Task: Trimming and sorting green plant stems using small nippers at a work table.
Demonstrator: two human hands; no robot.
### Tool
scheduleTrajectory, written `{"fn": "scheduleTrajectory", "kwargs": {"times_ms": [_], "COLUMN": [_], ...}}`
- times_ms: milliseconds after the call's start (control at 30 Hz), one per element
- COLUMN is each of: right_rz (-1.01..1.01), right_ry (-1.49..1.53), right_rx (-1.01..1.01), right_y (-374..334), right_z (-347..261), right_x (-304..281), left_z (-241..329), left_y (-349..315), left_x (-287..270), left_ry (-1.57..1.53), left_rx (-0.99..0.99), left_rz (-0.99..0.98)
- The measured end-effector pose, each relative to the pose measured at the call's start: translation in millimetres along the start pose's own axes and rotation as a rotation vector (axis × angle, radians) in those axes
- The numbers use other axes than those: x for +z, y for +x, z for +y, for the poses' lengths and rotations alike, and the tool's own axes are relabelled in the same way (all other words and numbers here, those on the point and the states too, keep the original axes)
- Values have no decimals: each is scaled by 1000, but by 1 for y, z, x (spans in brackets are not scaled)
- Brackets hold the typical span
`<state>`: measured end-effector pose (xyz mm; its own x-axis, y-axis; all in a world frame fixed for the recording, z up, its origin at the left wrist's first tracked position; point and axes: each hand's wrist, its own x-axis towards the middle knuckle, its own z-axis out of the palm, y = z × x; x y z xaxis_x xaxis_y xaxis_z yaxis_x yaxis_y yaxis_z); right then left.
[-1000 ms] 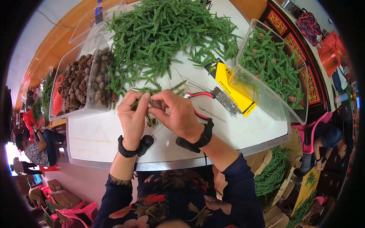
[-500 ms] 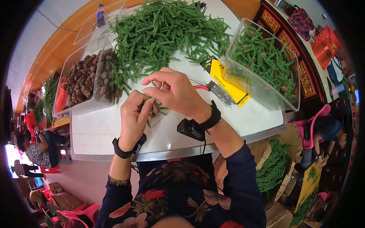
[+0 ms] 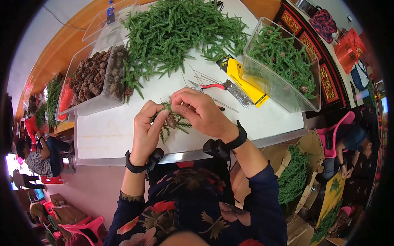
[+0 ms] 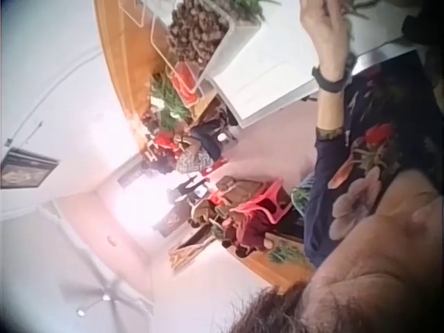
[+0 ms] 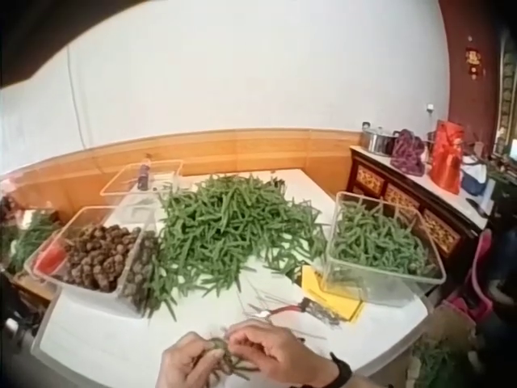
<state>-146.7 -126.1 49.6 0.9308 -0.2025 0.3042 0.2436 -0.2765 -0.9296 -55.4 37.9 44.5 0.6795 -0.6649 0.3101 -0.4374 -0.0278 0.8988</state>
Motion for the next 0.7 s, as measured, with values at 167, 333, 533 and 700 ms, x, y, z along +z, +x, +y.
{"fn": "scheduleTrajectory", "kwargs": {"times_ms": [167,333,533,700], "right_rz": [-77,-200,-75,-29], "right_ry": [4,200,108,278], "right_rx": [54,347,285,327], "right_y": [-12,-14,-18,-21], "right_z": [-9,-8,-16,-9], "right_x": [-2,-8,0,2], "left_z": [2,6,13,14], "left_y": [-12,-15,-14,-16], "left_x": [7,1,-1,1], "left_ry": [-85,-49,-52,-119], "left_rx": [-51,-11,-13,-54], "left_rz": [6,-99,-193,-243]}}
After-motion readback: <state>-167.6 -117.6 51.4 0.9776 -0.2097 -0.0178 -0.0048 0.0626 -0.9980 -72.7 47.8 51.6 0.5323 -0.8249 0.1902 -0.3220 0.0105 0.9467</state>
